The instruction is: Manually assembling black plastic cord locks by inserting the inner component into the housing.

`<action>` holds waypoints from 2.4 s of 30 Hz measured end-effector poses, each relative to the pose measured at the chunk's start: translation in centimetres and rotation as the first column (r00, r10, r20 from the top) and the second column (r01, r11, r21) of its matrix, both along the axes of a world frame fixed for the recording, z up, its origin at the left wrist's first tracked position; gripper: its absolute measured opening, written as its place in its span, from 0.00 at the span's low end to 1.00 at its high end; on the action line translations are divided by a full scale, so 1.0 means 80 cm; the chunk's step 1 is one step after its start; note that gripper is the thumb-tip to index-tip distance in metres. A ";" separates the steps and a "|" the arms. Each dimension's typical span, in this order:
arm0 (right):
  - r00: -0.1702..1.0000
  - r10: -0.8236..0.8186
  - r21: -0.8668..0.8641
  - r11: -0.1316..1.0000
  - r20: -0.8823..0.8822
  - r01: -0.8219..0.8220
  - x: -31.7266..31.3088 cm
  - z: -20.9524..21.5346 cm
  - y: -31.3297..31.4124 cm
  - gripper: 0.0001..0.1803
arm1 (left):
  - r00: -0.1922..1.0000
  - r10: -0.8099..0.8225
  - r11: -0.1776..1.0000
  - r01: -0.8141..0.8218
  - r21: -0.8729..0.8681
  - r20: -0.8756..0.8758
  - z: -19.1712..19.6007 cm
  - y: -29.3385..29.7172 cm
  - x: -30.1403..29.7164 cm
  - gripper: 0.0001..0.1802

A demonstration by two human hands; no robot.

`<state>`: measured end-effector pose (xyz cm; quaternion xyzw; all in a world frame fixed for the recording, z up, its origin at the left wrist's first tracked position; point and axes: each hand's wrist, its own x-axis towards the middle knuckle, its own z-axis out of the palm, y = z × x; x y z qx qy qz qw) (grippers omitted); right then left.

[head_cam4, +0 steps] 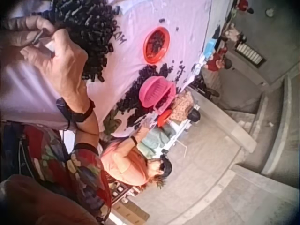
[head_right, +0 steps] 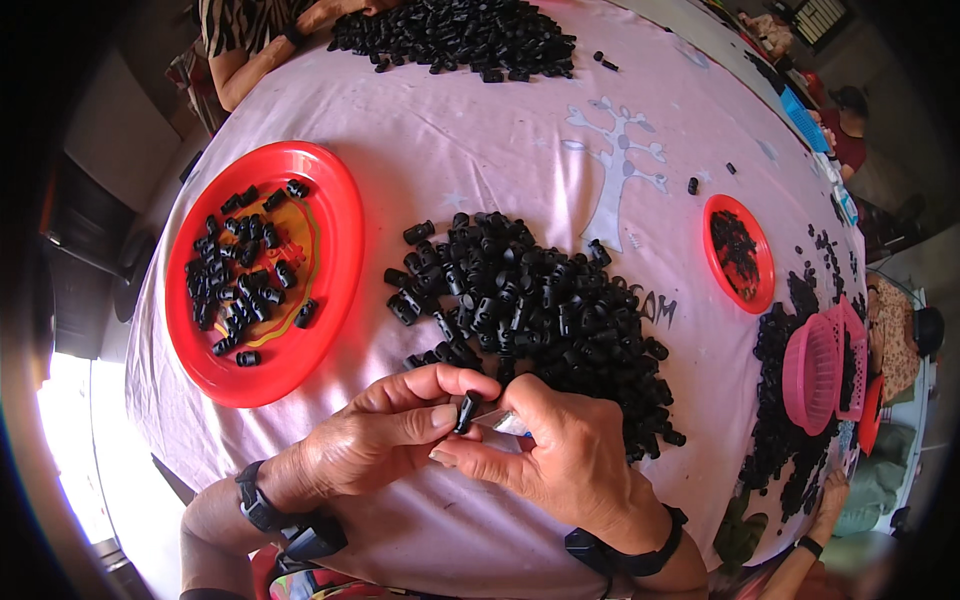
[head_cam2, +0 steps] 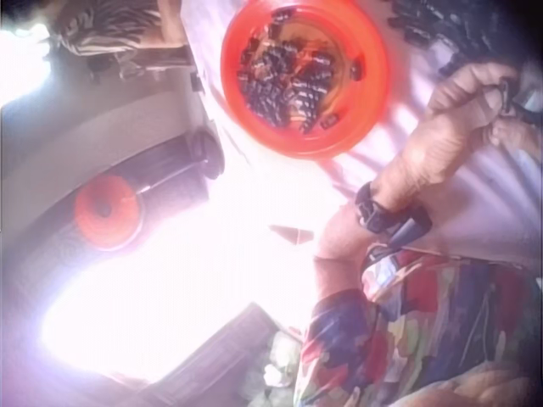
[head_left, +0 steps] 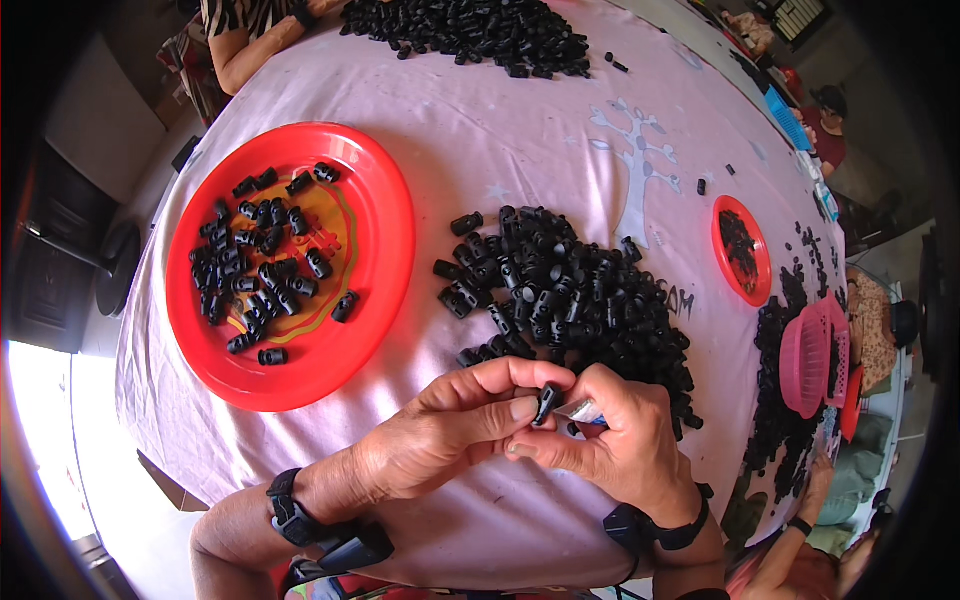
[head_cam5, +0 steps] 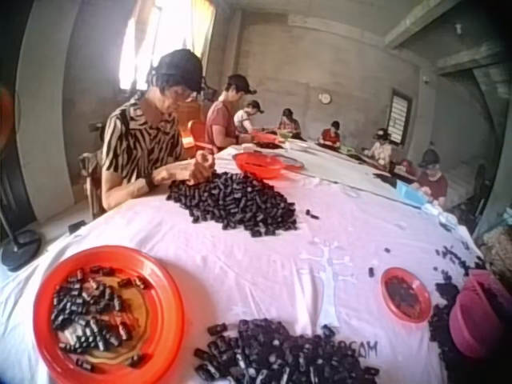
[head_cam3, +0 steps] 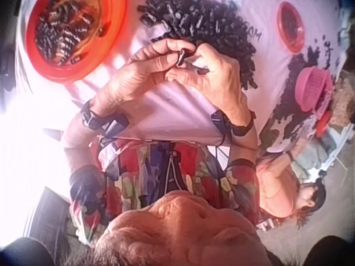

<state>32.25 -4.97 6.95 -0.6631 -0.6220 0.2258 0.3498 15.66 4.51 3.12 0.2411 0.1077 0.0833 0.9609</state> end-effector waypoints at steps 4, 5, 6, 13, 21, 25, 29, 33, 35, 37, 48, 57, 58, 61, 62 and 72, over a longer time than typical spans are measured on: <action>1.000 0.008 -0.033 0.999 0.019 -0.007 -0.001 0.002 0.000 0.23 | 0.999 0.008 1.000 -0.008 0.003 -0.049 0.003 -0.001 -0.001 0.20; 0.999 0.013 -0.026 1.000 0.039 -0.012 -0.001 0.002 0.000 0.23 | 0.999 0.012 1.000 -0.011 0.011 -0.050 0.002 -0.002 -0.002 0.20; 0.998 0.017 -0.020 1.000 0.059 -0.015 -0.001 0.003 0.000 0.23 | 0.999 0.012 1.000 -0.012 0.009 -0.050 0.003 -0.001 -0.002 0.20; 0.997 -0.007 -0.037 0.999 0.072 0.010 -0.001 0.004 0.001 0.24 | 0.991 0.046 0.994 -0.033 0.104 -0.124 0.005 -0.001 -0.001 0.19; 0.994 0.006 -0.045 0.999 0.107 -0.001 0.001 0.002 0.000 0.25 | 0.989 0.058 0.987 -0.036 0.159 -0.136 0.007 0.000 -0.001 0.19; 0.994 0.008 -0.057 0.998 0.108 -0.001 0.001 0.003 -0.001 0.25 | 0.992 0.043 0.985 -0.023 0.169 -0.115 0.006 -0.001 0.000 0.19; 0.994 0.016 -0.031 0.999 0.108 -0.013 0.001 0.000 -0.001 0.25 | 0.993 0.036 0.985 -0.017 0.172 -0.108 0.005 -0.002 -0.001 0.18; 0.995 0.015 -0.014 1.000 0.103 -0.014 0.000 0.001 0.000 0.26 | 0.994 0.040 0.984 -0.021 0.177 -0.106 0.002 -0.002 -0.001 0.18; 0.994 0.009 -0.027 1.000 0.111 -0.006 -0.001 0.002 0.000 0.26 | 0.994 0.034 0.987 -0.018 0.158 -0.100 0.001 -0.003 -0.001 0.18; 0.993 0.004 -0.037 0.999 0.118 0.001 0.000 0.002 0.001 0.26 | 0.995 0.036 0.986 -0.019 0.164 -0.097 0.002 -0.002 -0.001 0.18; 0.989 0.029 -0.010 1.000 0.145 -0.028 0.001 0.001 0.003 0.23 | 0.992 0.032 0.981 -0.008 0.196 -0.121 0.002 -0.002 0.000 0.18; 0.991 0.013 -0.032 0.999 0.135 -0.009 0.000 0.002 0.001 0.26 | 0.990 0.048 0.979 -0.021 0.201 -0.129 0.004 -0.002 -0.001 0.18; 0.991 0.013 -0.031 0.999 0.135 -0.008 0.000 0.000 0.002 0.26 | 0.989 0.044 0.981 -0.016 0.192 -0.139 0.005 -0.002 -0.001 0.18; 0.986 0.024 0.013 1.000 0.164 -0.026 0.002 -0.005 0.003 0.24 | 0.989 0.041 0.981 -0.013 0.192 -0.143 0.005 -0.002 -0.001 0.18; 0.986 0.028 0.012 0.999 0.164 -0.030 0.003 -0.006 0.002 0.24 | 0.990 0.042 0.980 -0.014 0.199 -0.138 0.005 -0.002 0.000 0.18; 0.988 0.034 -0.015 0.999 0.150 -0.032 0.003 -0.001 0.002 0.25 | 0.989 0.052 0.981 -0.025 0.194 -0.135 0.003 -0.002 0.001 0.19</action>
